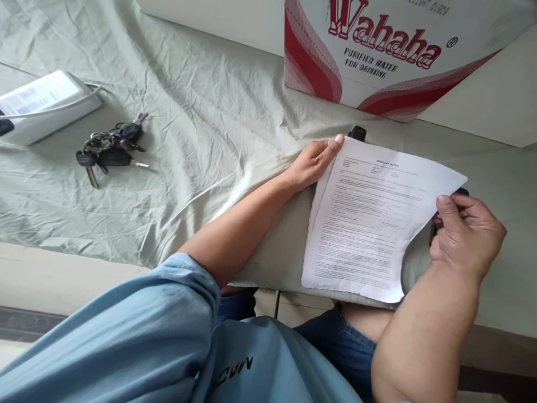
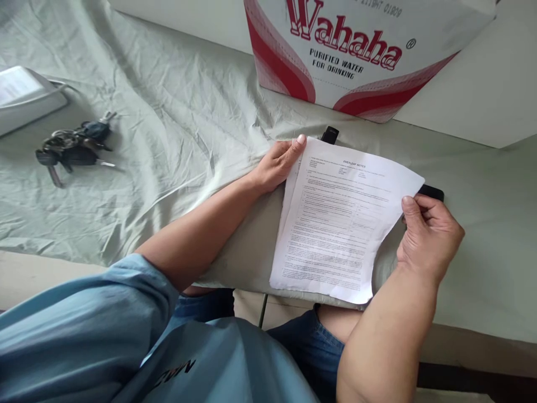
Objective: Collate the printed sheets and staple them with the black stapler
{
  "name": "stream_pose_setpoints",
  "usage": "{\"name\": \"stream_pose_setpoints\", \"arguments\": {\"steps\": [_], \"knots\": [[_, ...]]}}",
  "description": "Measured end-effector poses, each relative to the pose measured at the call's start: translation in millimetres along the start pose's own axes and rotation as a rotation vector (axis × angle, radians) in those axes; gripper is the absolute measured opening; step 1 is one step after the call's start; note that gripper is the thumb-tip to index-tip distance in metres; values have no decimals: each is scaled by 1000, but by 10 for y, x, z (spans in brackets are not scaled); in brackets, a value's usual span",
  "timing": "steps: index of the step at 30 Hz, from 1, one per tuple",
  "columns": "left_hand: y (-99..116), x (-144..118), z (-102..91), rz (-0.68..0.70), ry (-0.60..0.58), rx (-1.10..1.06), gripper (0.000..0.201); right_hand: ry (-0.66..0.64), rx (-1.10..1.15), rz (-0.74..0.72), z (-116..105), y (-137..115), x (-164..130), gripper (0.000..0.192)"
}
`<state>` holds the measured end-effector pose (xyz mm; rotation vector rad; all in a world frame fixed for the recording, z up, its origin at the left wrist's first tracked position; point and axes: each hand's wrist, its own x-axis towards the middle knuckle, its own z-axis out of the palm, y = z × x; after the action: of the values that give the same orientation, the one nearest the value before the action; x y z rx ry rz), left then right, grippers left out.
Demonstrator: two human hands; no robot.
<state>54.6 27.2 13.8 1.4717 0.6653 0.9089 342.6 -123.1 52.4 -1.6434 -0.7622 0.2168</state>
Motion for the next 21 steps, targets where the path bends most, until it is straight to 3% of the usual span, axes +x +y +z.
{"name": "stream_pose_setpoints", "arguments": {"steps": [7,14,18,21], "knots": [[-13,20,20,2,-29,-36,73,-43,46,10,30,-14,-21,33],[-22,41,-4,3,-45,68,71,-67,28,-13,93,27,-55,41],[-50,52,-11,24,-3,-1,69,-234,-57,20,49,59,-54,64],[-97,73,-9,19,116,-33,68,-448,-117,249,-85,-24,-54,91]]}}
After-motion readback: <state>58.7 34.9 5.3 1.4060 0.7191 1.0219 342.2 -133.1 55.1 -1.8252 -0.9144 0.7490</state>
